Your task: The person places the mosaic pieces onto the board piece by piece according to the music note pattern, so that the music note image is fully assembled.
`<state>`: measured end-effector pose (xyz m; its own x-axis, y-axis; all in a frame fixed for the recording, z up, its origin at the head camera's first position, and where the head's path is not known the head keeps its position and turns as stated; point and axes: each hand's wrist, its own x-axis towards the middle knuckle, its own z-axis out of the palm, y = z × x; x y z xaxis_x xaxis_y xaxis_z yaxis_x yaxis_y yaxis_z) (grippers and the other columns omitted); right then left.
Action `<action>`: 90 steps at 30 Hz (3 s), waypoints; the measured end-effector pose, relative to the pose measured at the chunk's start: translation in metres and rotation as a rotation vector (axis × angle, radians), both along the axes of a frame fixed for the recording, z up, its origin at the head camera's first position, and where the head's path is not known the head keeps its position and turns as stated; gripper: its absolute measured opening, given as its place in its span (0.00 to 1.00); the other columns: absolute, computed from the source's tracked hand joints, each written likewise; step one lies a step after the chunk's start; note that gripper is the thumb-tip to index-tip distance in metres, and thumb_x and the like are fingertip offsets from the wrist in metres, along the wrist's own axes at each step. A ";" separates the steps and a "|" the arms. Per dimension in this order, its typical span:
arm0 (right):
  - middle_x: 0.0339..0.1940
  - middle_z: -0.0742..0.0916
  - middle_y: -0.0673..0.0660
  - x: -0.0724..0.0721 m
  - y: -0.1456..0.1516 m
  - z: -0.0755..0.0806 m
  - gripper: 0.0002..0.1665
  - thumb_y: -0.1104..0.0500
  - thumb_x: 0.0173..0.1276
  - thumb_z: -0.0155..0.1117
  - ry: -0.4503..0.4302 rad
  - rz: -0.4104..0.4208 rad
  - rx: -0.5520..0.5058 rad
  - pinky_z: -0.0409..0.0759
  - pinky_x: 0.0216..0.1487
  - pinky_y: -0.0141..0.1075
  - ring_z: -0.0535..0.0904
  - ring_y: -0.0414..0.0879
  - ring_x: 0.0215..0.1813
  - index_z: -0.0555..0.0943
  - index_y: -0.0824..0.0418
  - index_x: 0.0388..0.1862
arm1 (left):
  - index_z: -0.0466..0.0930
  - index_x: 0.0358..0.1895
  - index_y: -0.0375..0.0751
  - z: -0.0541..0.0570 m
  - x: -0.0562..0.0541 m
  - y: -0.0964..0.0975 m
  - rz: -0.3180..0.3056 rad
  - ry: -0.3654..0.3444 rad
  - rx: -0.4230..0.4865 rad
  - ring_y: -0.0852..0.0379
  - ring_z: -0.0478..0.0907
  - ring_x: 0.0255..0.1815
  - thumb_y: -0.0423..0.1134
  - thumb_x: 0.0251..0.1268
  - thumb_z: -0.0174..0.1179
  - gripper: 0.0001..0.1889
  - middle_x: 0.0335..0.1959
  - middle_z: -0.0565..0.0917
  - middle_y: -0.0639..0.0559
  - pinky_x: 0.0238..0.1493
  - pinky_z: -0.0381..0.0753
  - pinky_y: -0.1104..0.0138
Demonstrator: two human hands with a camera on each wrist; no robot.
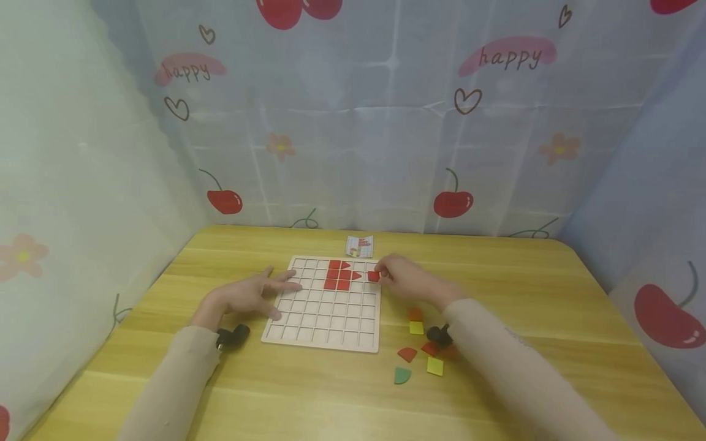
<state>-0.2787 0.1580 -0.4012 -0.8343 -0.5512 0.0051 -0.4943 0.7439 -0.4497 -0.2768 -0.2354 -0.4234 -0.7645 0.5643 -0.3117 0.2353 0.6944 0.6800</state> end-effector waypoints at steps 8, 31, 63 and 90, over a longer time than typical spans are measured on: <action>0.47 0.84 0.59 -0.004 -0.027 -0.007 0.14 0.62 0.76 0.61 -0.035 0.032 0.043 0.81 0.54 0.43 0.77 0.48 0.46 0.80 0.70 0.54 | 0.74 0.72 0.69 -0.001 -0.002 0.000 0.007 0.003 -0.010 0.38 0.20 0.85 0.43 0.58 0.75 0.37 0.86 0.48 0.63 0.75 0.27 0.27; 0.47 0.85 0.57 -0.005 -0.040 -0.017 0.14 0.60 0.73 0.64 -0.036 -0.019 0.044 0.81 0.56 0.45 0.78 0.47 0.46 0.81 0.66 0.53 | 0.75 0.72 0.67 -0.002 0.001 -0.002 0.006 -0.005 0.026 0.36 0.20 0.85 0.42 0.57 0.76 0.38 0.86 0.49 0.60 0.74 0.26 0.26; 0.52 0.88 0.60 -0.008 0.036 -0.002 0.18 0.65 0.69 0.69 -0.070 -0.022 -0.048 0.83 0.57 0.50 0.82 0.53 0.49 0.84 0.67 0.57 | 0.74 0.72 0.70 -0.005 -0.001 0.000 -0.002 0.007 0.006 0.36 0.20 0.85 0.44 0.58 0.75 0.37 0.86 0.48 0.62 0.74 0.28 0.26; 0.45 0.87 0.55 -0.007 0.072 -0.018 0.12 0.63 0.69 0.70 -0.039 0.000 0.053 0.84 0.54 0.48 0.82 0.46 0.46 0.87 0.61 0.51 | 0.74 0.73 0.64 0.000 0.003 0.001 -0.003 0.009 0.020 0.33 0.20 0.85 0.42 0.59 0.75 0.37 0.87 0.48 0.57 0.73 0.27 0.24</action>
